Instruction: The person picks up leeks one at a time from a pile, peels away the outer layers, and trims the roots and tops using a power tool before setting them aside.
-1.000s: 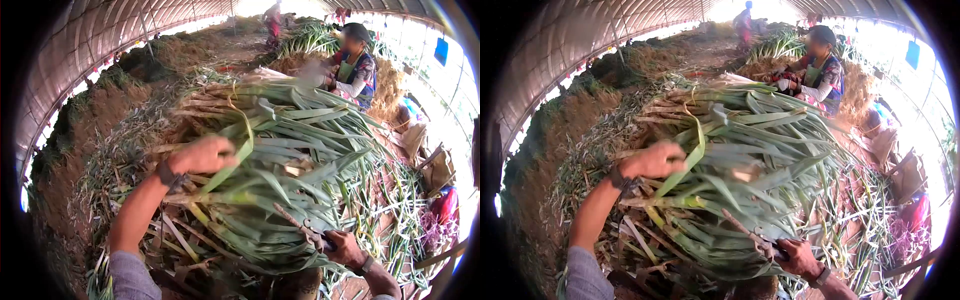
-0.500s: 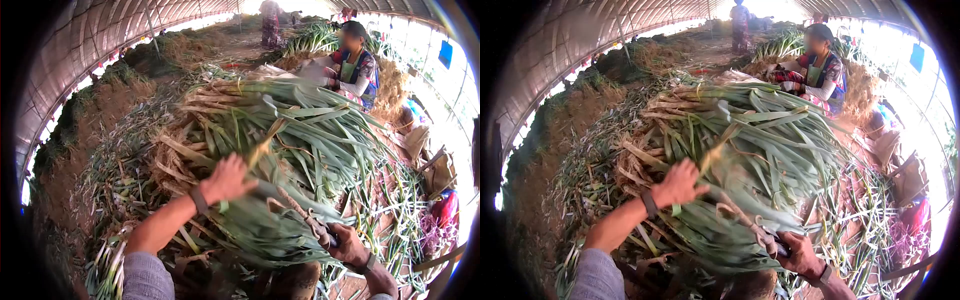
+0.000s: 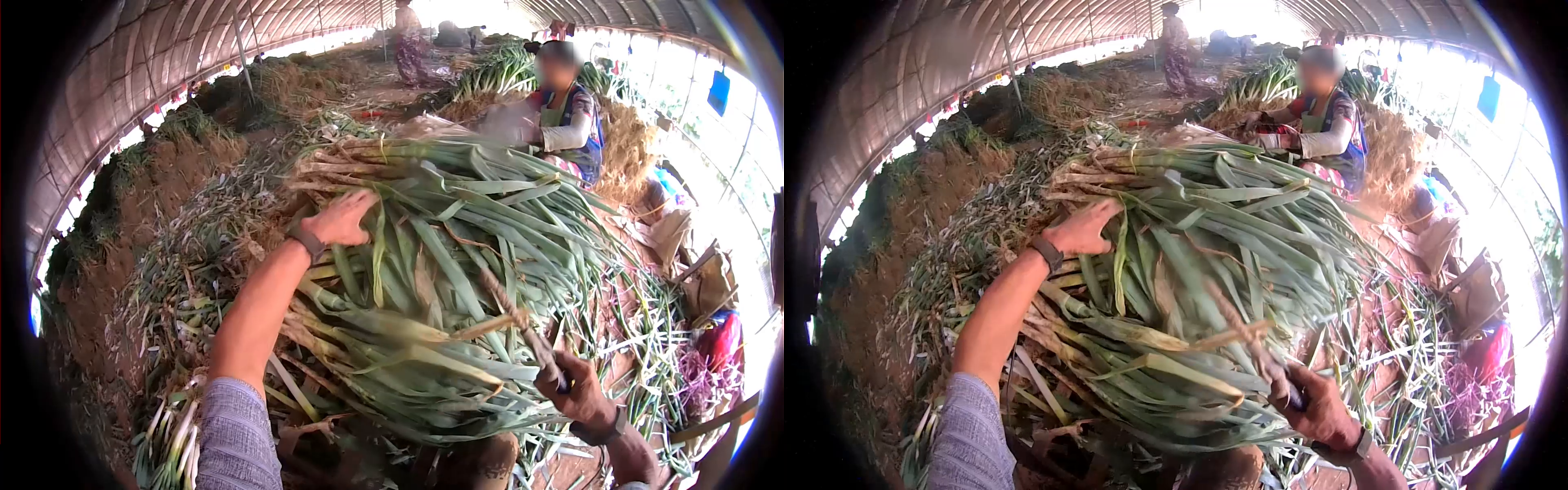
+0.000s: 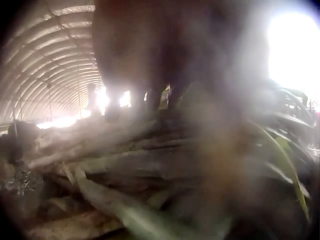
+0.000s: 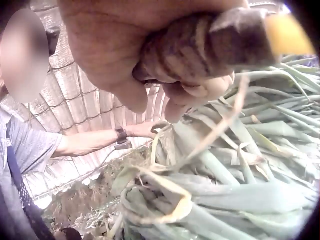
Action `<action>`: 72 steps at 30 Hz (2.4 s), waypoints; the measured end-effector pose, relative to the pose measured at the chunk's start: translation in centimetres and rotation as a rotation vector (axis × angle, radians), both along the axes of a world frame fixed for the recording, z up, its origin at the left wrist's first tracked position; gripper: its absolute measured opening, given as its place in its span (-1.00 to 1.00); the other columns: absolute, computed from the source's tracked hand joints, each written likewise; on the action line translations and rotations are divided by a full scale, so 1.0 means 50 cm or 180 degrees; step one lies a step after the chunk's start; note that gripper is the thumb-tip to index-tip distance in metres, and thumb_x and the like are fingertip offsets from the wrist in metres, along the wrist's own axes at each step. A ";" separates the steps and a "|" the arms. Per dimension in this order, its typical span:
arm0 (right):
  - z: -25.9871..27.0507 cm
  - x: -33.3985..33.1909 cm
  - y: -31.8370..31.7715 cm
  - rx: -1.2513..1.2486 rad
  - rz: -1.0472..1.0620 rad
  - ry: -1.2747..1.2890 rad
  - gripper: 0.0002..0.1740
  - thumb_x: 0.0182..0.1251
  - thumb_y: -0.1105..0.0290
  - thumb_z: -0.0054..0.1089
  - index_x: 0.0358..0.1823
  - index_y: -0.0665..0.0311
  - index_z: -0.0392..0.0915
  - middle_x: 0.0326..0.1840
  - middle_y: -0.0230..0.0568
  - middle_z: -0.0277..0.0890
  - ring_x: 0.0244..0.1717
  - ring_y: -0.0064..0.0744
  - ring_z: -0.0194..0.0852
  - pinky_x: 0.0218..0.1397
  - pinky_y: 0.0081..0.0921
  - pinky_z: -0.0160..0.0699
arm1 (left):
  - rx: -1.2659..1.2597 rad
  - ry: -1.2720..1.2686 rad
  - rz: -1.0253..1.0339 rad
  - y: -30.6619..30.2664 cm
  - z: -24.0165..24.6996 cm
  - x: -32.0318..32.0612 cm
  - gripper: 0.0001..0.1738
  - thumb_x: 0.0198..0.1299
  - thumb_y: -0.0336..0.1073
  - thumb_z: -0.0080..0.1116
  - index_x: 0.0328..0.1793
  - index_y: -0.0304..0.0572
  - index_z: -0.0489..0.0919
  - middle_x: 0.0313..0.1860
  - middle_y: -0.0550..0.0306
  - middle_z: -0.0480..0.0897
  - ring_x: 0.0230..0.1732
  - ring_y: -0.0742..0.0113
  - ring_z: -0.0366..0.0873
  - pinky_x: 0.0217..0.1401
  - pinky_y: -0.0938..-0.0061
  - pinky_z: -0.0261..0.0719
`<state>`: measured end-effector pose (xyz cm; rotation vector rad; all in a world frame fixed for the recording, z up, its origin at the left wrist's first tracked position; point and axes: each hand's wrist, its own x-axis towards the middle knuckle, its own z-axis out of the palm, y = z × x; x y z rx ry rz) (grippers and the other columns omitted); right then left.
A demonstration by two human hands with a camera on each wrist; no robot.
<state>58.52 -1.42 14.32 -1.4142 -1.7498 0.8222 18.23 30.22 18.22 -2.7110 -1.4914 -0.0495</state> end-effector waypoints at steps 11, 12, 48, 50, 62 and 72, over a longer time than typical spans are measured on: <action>0.150 0.025 0.461 0.2272 -0.0683 -0.1881 -0.47 0.16 0.21 0.36 0.14 0.25 0.50 0.06 0.07 0.53 -0.12 0.18 0.59 -0.08 -0.07 0.57 | 0.0450 -0.0509 0.0260 -0.013 -0.085 0.078 -0.15 0.22 0.10 0.17 0.53 -0.14 0.20 0.43 -0.23 0.25 0.42 -0.29 0.28 0.44 -0.01 0.33; 0.132 0.027 0.493 0.1983 -0.0763 -0.1946 -0.46 0.17 0.18 0.35 0.16 0.24 0.50 0.08 0.08 0.54 -0.11 0.18 0.59 -0.06 -0.05 0.57 | 0.0330 -0.0686 0.0165 -0.018 -0.086 0.075 -0.19 0.22 0.07 0.18 0.50 -0.16 0.22 0.41 -0.24 0.27 0.40 -0.29 0.29 0.42 -0.02 0.34; 0.036 0.202 0.497 0.2279 -0.2260 -0.1102 -0.66 0.24 0.44 0.28 0.05 0.28 0.51 -0.46 -0.11 0.55 -0.49 -0.34 0.48 -0.39 -0.29 0.43 | -0.0054 -0.0948 0.0420 0.247 -0.021 0.135 -0.21 0.47 0.23 -0.25 0.49 -0.34 0.29 0.46 -0.34 0.33 0.51 -0.18 0.22 0.54 0.11 0.18; 0.051 0.184 0.434 0.2091 -0.1950 -0.1208 -0.69 0.24 0.47 0.28 -0.01 0.33 0.50 -0.48 -0.22 0.45 -0.50 -0.48 0.32 -0.40 -0.39 0.37 | 0.0017 -0.0864 0.0512 0.257 -0.032 0.124 -0.21 0.47 0.25 -0.28 0.51 -0.29 0.29 0.46 -0.34 0.33 0.50 -0.20 0.24 0.53 0.08 0.19; 0.005 0.028 0.224 0.1488 -0.0744 -0.0014 -0.69 0.18 0.58 0.17 -0.01 0.38 0.53 -0.22 -0.16 0.53 -0.28 -0.37 0.47 -0.18 -0.41 0.47 | 0.1123 -0.0335 -0.0466 0.091 -0.033 0.081 -0.31 0.50 0.05 -0.18 -0.61 -0.29 0.54 -0.67 -0.23 0.50 -0.43 -0.21 0.51 -0.21 -0.06 0.43; 0.053 -0.033 0.158 0.0953 -0.0135 -0.0273 -0.56 0.18 0.52 0.25 0.12 0.42 0.49 -0.16 -0.11 0.63 -0.24 -0.35 0.64 -0.12 -0.46 0.57 | -0.0077 -0.1135 -0.0991 -0.060 -0.083 -0.021 -0.22 0.44 0.24 -0.16 0.31 -0.45 0.44 0.27 -0.26 0.45 0.38 -0.15 0.36 0.53 0.10 0.18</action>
